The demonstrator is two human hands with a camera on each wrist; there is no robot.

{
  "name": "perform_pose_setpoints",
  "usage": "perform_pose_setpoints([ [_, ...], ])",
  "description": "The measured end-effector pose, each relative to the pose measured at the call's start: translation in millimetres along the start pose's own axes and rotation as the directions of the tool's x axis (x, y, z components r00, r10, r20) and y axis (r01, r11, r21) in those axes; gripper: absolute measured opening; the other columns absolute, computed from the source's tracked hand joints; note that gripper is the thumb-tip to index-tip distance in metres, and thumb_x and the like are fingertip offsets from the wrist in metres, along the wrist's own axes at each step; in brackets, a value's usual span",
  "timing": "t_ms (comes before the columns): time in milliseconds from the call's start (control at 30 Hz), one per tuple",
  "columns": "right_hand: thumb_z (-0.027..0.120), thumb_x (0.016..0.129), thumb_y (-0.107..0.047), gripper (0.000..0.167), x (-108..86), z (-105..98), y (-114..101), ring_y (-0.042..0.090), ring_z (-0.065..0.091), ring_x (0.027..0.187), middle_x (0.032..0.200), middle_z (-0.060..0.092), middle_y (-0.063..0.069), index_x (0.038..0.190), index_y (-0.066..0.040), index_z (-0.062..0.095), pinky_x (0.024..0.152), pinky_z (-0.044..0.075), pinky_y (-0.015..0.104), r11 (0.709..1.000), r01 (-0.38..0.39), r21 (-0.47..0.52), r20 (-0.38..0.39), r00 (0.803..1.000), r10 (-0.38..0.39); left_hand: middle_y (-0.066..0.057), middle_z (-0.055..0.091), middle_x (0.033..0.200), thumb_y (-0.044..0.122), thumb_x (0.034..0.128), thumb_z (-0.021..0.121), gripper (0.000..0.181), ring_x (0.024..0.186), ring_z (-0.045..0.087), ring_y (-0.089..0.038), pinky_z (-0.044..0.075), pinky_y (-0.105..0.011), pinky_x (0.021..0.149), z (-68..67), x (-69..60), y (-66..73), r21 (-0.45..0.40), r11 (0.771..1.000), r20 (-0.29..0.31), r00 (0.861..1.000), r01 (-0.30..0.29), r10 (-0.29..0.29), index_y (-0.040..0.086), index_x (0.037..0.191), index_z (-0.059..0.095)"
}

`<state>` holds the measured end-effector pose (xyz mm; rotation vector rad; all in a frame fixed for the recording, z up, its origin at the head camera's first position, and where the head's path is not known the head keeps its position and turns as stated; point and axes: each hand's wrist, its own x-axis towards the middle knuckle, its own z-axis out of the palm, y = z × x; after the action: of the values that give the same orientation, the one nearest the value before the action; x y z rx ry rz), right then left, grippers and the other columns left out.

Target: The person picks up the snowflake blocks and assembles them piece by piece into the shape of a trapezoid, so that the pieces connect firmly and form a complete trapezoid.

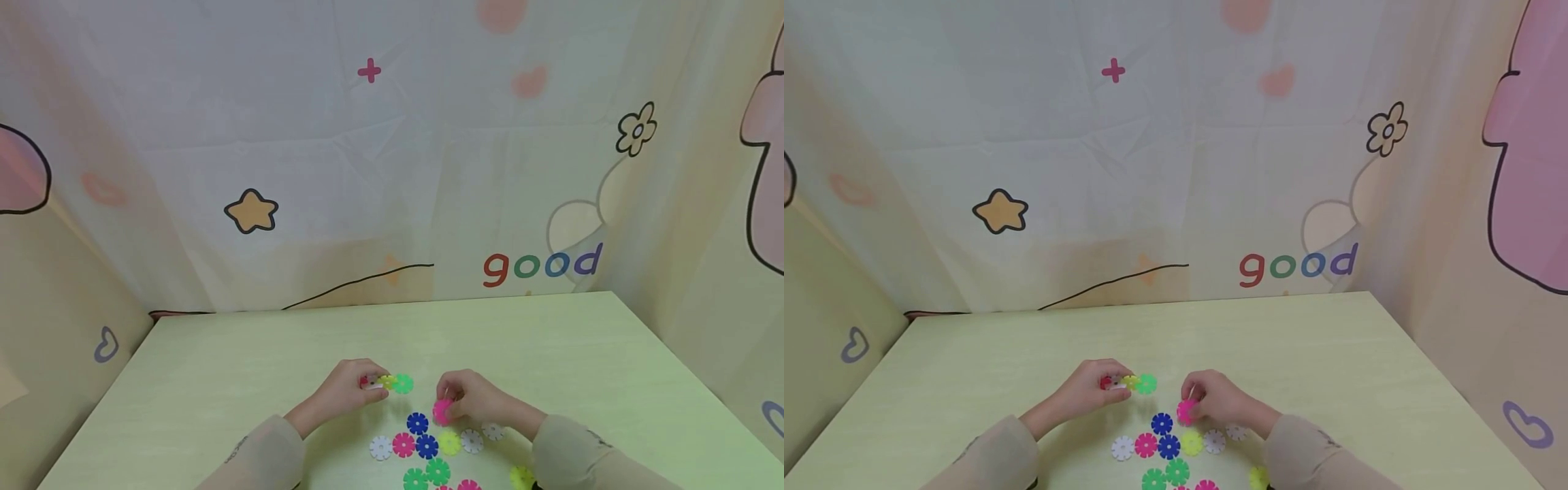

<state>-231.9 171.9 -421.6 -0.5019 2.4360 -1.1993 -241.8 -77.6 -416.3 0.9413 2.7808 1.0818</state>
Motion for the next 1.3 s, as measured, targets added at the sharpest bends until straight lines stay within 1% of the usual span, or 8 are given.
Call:
perform_pose_setpoints([
  [133, 0.059, 0.078, 0.004, 0.013, -1.6, -7, -4, 0.015, 0.052, 0.065, 0.074, 0.053, 0.004, 0.089, -0.003, 0.055, 0.056, 0.046, 0.027, 0.994, 0.017, 0.109, -0.018, 1.0, -0.015, -0.003, 0.066, 0.097, 0.02, 0.0773, 0.067, 0.026, 0.089, 0.059, -0.015, 0.047, -0.032, 0.079, 0.5, 0.5, 0.6, -0.005, 1.0, 0.003, 1.0, 0.006, -0.006, 0.008, 0.1, 0.066],
  [267, 0.058, 0.08, 0.001, 0.013, -4.4, -11, -11, 0.015, 0.058, 0.066, 0.076, 0.054, 0.005, 0.092, 0.001, 0.054, 0.059, 0.048, 0.028, 0.979, 0.035, 0.199, -0.037, 0.999, -0.028, -0.002, 0.066, 0.097, 0.02, 0.0772, 0.067, 0.026, 0.088, 0.059, -0.014, 0.047, -0.029, 0.079, 1.4, 0.4, 3.5, -0.022, 1.0, 0.01, 1.0, 0.013, -0.013, 0.009, 0.101, 0.065],
  [500, 0.057, 0.082, -0.002, 0.016, -8.7, -9, -22, 0.018, 0.061, 0.071, 0.083, 0.057, 0.009, 0.096, 0.003, 0.052, 0.064, 0.05, 0.032, 0.961, 0.09, 0.261, -0.117, 0.991, -0.061, -0.001, 0.066, 0.097, 0.021, 0.0777, 0.067, 0.026, 0.09, 0.059, -0.014, 0.047, -0.028, 0.08, 3.4, 0.0, 9.8, -0.046, 0.999, 0.03, 0.999, 0.022, -0.021, 0.01, 0.102, 0.066],
  [667, 0.059, 0.081, -0.002, 0.016, -9.7, -6, -25, 0.019, 0.062, 0.072, 0.084, 0.058, 0.01, 0.095, 0.003, 0.053, 0.062, 0.05, 0.03, 0.959, 0.123, 0.255, -0.173, 0.982, -0.08, 0.0, 0.066, 0.097, 0.021, 0.0774, 0.067, 0.026, 0.09, 0.059, -0.013, 0.047, -0.028, 0.08, 4.0, -0.3, 13.0, -0.041, 0.999, 0.024, 1.0, 0.01, -0.009, 0.01, 0.101, 0.066],
  [867, 0.06, 0.08, -0.001, 0.012, -10.0, -1, -25, 0.018, 0.062, 0.071, 0.085, 0.059, 0.012, 0.092, 0.001, 0.054, 0.059, 0.05, 0.025, 0.97, 0.168, 0.175, -0.233, 0.964, -0.125, -0.001, 0.065, 0.097, 0.022, 0.0785, 0.066, 0.026, 0.089, 0.059, -0.013, 0.047, -0.025, 0.078, 3.6, -0.7, 17.2, -0.057, 0.998, 0.024, 1.0, 0.015, -0.013, 0.01, 0.101, 0.066],
  [1000, 0.06, 0.08, 0.0, 0.011, -11.3, 1, -27, 0.017, 0.06, 0.071, 0.084, 0.06, 0.011, 0.089, -0.001, 0.055, 0.059, 0.05, 0.024, 0.976, 0.175, 0.132, -0.265, 0.955, -0.135, -0.001, 0.066, 0.097, 0.022, 0.0793, 0.065, 0.026, 0.089, 0.059, -0.014, 0.048, -0.026, 0.078, 3.5, -0.5, 18.8, -0.062, 0.998, 0.018, 1.0, 0.019, -0.018, 0.009, 0.101, 0.066],
  [1167, 0.06, 0.079, 0.001, 0.01, -12.2, 3, -29, 0.017, 0.06, 0.071, 0.084, 0.06, 0.011, 0.088, -0.002, 0.056, 0.06, 0.05, 0.024, 0.981, 0.161, 0.111, -0.28, 0.952, -0.124, 0.0, 0.065, 0.097, 0.023, 0.0802, 0.064, 0.024, 0.089, 0.059, -0.014, 0.048, -0.026, 0.077, 4.1, -0.8, 18.5, -0.073, 0.997, 0.006, 1.0, 0.02, -0.02, 0.01, 0.1, 0.066],
  [1300, 0.061, 0.079, 0.001, 0.011, -12.1, 3, -28, 0.016, 0.06, 0.071, 0.083, 0.061, 0.01, 0.089, -0.002, 0.056, 0.06, 0.05, 0.024, 0.982, 0.153, 0.11, -0.277, 0.954, -0.118, 0.002, 0.065, 0.095, 0.025, 0.0807, 0.063, 0.023, 0.087, 0.058, -0.011, 0.048, -0.023, 0.076, 5.1, -1.2, 18.4, -0.079, 0.996, 0.009, 0.999, 0.037, -0.037, 0.012, 0.1, 0.066],
])
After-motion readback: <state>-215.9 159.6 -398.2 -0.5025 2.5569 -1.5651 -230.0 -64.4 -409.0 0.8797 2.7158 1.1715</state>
